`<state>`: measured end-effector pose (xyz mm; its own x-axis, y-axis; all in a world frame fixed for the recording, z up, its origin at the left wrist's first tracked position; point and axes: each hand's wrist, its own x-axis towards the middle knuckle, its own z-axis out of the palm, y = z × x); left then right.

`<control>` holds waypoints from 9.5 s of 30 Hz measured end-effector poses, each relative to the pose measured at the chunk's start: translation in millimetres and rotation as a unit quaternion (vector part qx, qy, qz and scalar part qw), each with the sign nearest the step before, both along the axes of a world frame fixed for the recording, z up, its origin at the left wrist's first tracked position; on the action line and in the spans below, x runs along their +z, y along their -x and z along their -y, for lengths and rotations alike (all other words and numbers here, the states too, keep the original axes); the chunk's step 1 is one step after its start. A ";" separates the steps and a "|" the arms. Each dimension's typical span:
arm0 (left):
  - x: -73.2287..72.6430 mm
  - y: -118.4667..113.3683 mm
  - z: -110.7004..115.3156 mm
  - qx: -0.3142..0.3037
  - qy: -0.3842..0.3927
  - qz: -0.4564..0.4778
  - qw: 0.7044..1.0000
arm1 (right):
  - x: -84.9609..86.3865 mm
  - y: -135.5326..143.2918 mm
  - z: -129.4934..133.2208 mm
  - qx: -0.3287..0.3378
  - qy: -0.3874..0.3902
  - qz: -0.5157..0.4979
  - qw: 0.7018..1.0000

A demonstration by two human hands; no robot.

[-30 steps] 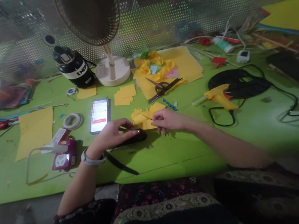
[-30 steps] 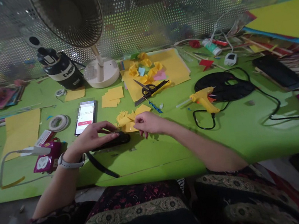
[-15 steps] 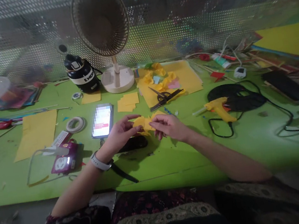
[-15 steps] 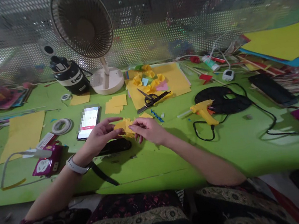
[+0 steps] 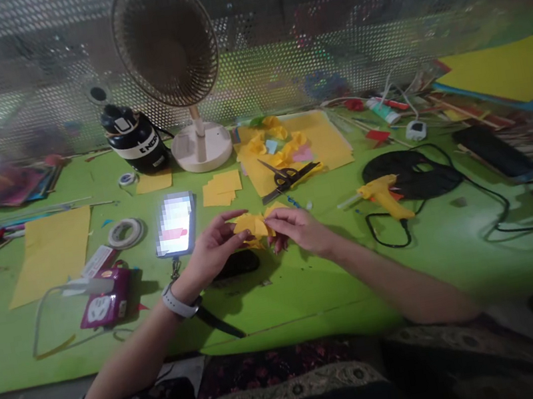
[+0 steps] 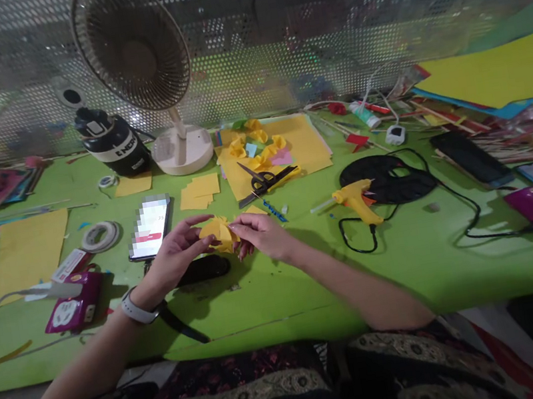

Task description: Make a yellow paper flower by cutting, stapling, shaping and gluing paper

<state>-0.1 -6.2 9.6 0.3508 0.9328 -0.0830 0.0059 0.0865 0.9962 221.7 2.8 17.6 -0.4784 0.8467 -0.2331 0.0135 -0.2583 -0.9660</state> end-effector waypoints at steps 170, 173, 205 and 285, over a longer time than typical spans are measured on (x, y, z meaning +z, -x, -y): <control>0.1 -0.1 8.1 0.014 -0.144 -0.069 0.987 | -13.7 8.8 8.2 -0.054 -0.061 -0.041 0.996; -0.6 0.3 8.2 0.015 -0.144 -0.073 0.987 | -14.5 9.0 7.5 -0.052 -0.065 -0.039 0.996; -0.3 0.4 8.0 0.020 -0.122 -0.057 0.991 | -11.7 9.0 7.4 -0.052 -0.072 -0.039 0.995; -11.6 6.4 5.2 0.084 -0.021 0.098 0.991 | -39.7 13.3 12.0 -0.057 -0.606 0.197 0.769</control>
<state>-6.5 -11.4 -2.0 0.1966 0.9804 0.0106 -0.1984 0.0292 0.9797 208.4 -9.1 -22.0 -0.4791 0.5880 0.6517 0.4114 0.8063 -0.4250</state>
